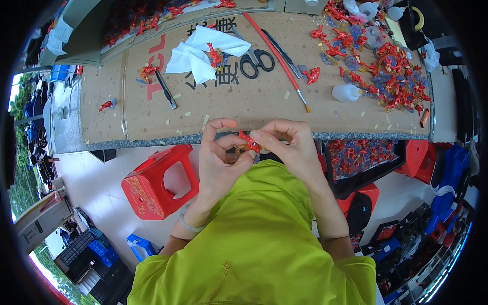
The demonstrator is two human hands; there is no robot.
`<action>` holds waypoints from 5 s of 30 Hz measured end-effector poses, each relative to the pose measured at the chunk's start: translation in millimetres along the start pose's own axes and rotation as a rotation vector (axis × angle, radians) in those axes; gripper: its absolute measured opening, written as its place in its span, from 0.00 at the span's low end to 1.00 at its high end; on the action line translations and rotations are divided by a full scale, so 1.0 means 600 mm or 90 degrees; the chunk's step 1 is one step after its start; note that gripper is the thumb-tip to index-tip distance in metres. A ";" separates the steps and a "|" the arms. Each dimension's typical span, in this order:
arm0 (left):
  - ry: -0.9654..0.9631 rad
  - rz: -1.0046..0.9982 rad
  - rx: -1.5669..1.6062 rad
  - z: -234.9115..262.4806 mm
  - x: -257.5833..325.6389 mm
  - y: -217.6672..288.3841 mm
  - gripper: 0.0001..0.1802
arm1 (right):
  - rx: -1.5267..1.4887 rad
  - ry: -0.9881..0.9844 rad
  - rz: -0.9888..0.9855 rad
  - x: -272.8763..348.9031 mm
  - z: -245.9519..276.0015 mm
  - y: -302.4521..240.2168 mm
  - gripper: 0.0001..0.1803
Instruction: The person applies glue from a glue bottle to small red plastic components, then assembles them by hand.
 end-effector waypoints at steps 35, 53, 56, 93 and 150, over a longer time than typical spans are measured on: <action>-0.221 0.141 0.304 -0.029 -0.015 -0.017 0.14 | 0.051 -0.033 0.135 0.006 -0.002 -0.023 0.06; -0.292 0.168 0.416 -0.024 -0.018 -0.017 0.26 | -0.109 -0.159 0.194 -0.004 0.007 -0.012 0.08; -0.214 0.119 0.355 -0.013 -0.022 -0.019 0.29 | -0.035 -0.120 0.186 -0.004 0.007 -0.022 0.10; -0.287 0.132 0.429 -0.029 -0.018 -0.041 0.26 | -0.016 0.007 0.137 -0.003 0.006 -0.016 0.05; -0.215 0.013 0.470 -0.015 -0.001 0.014 0.26 | 0.234 0.135 0.371 0.096 0.043 -0.085 0.19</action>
Point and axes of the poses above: each hand's wrist, its own x-axis away from the middle knuckle, its own z-axis out of the back of the hand, y = z × x, the point moved 6 cm from there along -x, towards the middle knuckle, and after that the axes turned 6 degrees about -x, right-handed, at the moved point
